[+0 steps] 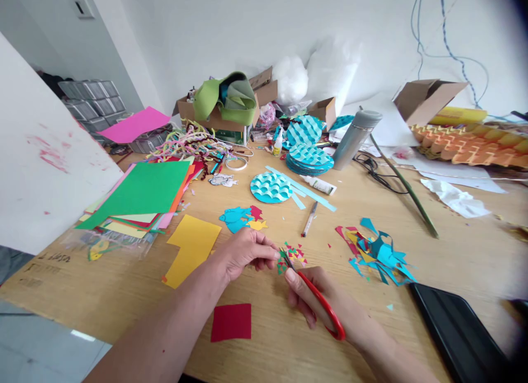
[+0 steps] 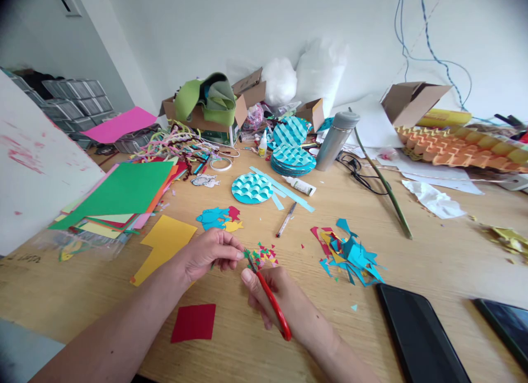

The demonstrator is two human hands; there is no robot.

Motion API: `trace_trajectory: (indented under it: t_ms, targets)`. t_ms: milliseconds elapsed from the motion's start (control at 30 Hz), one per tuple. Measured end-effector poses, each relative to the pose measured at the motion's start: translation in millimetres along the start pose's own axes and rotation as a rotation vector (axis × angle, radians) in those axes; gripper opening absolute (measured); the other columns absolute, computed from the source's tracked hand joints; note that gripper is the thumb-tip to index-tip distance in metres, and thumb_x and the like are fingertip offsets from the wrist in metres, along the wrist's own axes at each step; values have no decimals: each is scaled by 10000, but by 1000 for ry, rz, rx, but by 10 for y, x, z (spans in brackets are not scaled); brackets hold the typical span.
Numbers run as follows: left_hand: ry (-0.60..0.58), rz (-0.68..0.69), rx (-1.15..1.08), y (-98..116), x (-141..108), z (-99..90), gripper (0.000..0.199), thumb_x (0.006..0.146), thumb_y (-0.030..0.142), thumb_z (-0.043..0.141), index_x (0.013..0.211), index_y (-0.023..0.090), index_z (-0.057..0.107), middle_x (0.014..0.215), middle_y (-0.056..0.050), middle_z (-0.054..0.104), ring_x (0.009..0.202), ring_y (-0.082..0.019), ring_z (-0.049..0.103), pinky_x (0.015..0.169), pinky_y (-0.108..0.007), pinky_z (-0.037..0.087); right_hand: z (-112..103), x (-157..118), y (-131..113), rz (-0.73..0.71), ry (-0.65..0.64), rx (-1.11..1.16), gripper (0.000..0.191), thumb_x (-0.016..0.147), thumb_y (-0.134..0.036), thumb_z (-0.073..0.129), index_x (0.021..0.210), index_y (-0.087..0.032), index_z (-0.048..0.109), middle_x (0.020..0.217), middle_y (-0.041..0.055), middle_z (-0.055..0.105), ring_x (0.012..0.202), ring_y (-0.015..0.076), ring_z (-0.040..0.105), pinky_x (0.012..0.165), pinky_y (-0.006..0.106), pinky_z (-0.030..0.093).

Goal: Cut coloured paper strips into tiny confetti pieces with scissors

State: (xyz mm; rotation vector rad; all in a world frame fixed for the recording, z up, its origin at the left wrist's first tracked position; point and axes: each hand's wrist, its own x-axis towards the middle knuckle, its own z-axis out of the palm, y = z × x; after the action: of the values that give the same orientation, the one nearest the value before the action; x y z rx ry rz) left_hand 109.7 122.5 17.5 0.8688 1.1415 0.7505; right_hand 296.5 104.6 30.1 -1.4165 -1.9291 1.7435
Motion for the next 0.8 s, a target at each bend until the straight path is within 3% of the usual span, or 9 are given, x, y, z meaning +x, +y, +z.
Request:
trace_trajectory:
  t_ms: [800]
  targets:
    - [-5, -8, -12, 28, -5, -1, 152, 566, 246, 718, 623, 124, 648, 483, -6, 610, 406, -63, 455, 431, -198, 301, -8, 6, 42, 19, -5, -7, 611, 773, -720, 467, 553, -153, 518, 370, -39, 439, 309, 57, 386, 345, 170, 279]
